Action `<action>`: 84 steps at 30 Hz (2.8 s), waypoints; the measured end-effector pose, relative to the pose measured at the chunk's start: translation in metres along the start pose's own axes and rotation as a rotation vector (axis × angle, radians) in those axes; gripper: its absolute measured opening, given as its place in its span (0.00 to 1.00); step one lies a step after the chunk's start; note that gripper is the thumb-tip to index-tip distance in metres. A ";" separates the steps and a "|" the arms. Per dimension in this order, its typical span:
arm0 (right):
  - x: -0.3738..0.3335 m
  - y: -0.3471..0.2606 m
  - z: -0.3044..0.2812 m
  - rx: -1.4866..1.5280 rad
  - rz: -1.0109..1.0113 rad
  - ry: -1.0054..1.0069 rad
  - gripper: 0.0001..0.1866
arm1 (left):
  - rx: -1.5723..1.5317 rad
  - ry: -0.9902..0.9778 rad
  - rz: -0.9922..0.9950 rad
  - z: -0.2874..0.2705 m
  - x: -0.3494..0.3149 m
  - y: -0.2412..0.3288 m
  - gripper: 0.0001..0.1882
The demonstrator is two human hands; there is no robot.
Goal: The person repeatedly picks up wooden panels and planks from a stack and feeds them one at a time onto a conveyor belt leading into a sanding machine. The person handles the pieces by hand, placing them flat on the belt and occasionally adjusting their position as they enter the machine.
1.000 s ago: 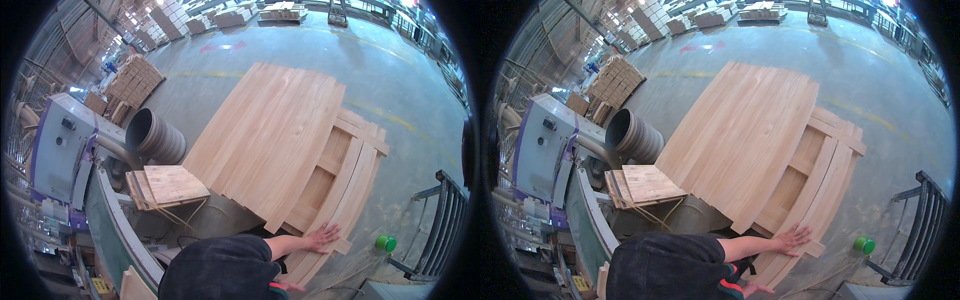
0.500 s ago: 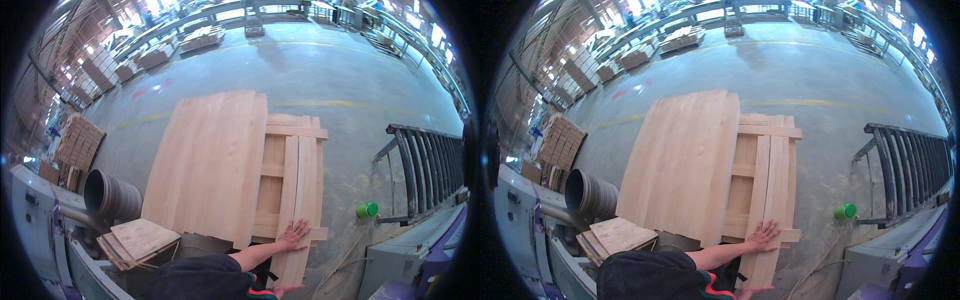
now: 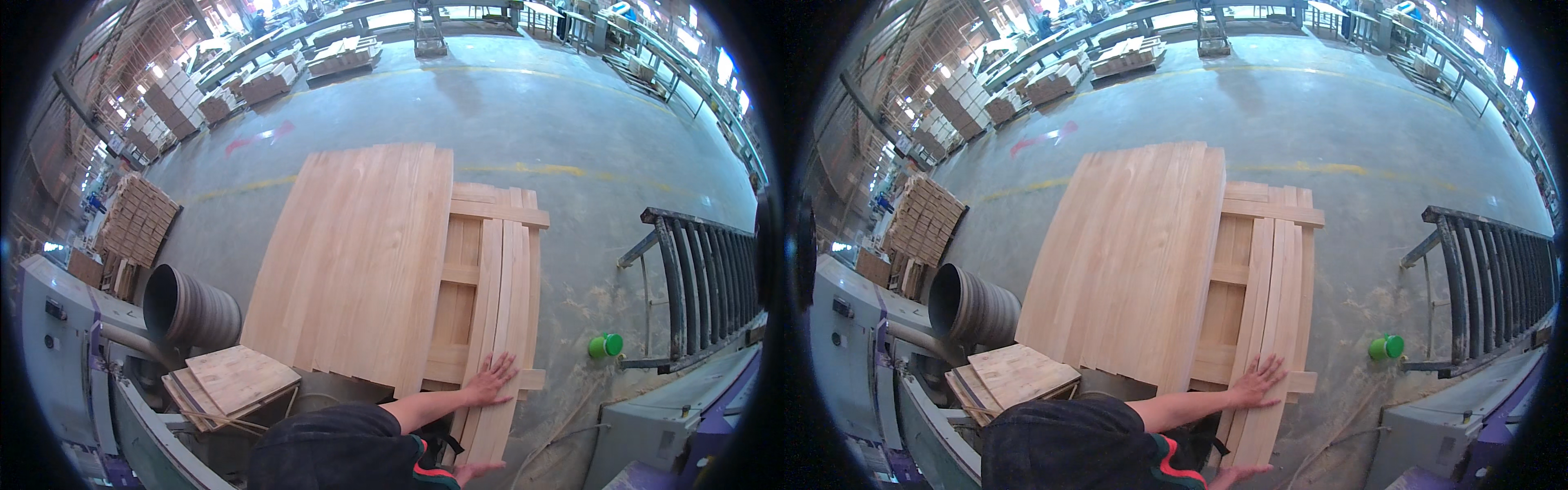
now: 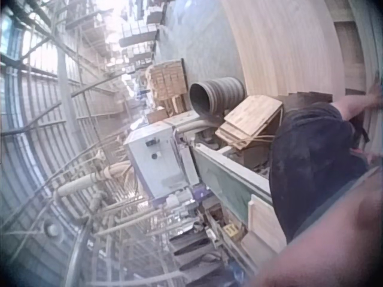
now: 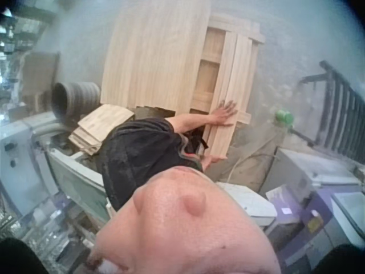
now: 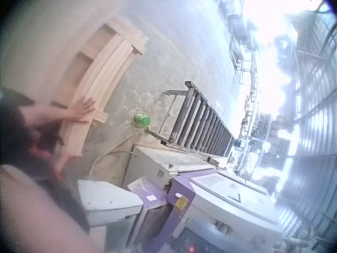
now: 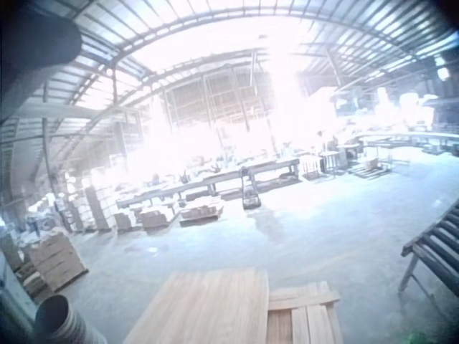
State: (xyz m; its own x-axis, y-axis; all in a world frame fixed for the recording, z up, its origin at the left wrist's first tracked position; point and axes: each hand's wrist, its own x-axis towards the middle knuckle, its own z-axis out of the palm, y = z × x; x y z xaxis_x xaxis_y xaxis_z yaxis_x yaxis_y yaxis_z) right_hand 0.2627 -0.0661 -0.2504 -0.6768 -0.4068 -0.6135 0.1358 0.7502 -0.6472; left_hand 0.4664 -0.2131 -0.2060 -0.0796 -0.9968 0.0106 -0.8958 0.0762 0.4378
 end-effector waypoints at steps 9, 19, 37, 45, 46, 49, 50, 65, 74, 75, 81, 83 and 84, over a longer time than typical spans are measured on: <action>-0.002 -0.006 0.000 0.041 0.019 0.024 0.45 | 0.008 0.031 0.018 0.011 -0.003 -0.007 0.43; 0.000 -0.006 -0.007 0.083 0.034 0.044 0.45 | 0.012 -0.057 -0.001 0.012 0.000 -0.006 0.44; 0.058 -0.021 -0.011 0.169 0.103 0.109 0.47 | -0.384 0.274 -0.126 0.013 0.004 0.024 0.46; 0.039 -0.025 -0.075 0.303 0.112 -0.170 0.49 | -0.575 0.230 -0.320 0.018 -0.021 0.080 0.52; 0.039 -0.019 -0.082 0.312 0.096 -0.136 0.49 | -0.449 0.248 -0.256 0.015 -0.019 0.083 0.54; 0.055 0.022 -0.110 0.292 0.094 -0.050 0.49 | -0.267 -0.295 0.459 -0.022 0.029 0.075 0.60; 0.054 0.024 -0.109 0.313 0.081 -0.088 0.49 | -0.291 -0.372 0.646 -0.007 0.043 0.052 0.64; -0.035 -0.047 -0.131 0.188 0.167 0.347 0.45 | 0.223 -0.671 1.225 -0.057 0.115 0.040 0.60; -0.091 -0.052 -0.172 0.222 -0.119 0.518 0.34 | 0.111 -0.497 1.321 -0.112 0.094 0.056 0.55; -0.111 -0.065 -0.179 0.339 -0.182 0.521 0.30 | 0.108 -0.477 1.333 -0.125 0.090 0.063 0.54; -0.230 -0.077 -0.259 0.449 -0.318 0.727 0.27 | -0.053 -0.374 1.522 -0.193 0.047 0.157 0.48; -0.271 -0.054 -0.286 0.505 -0.330 0.835 0.26 | -0.167 -0.347 1.652 -0.206 0.029 0.191 0.45; -0.289 -0.047 -0.292 0.508 -0.318 0.932 0.27 | -0.196 -0.346 1.703 -0.216 0.017 0.211 0.44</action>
State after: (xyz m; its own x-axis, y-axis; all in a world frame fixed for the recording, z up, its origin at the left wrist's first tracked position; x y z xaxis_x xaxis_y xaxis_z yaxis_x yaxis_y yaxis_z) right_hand 0.2405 0.1691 0.0896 -0.9840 0.1690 0.0568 -0.0048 0.2932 -0.9560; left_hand 0.3708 -0.2190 0.0803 -0.8979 0.2388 0.3697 0.3393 0.9106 0.2359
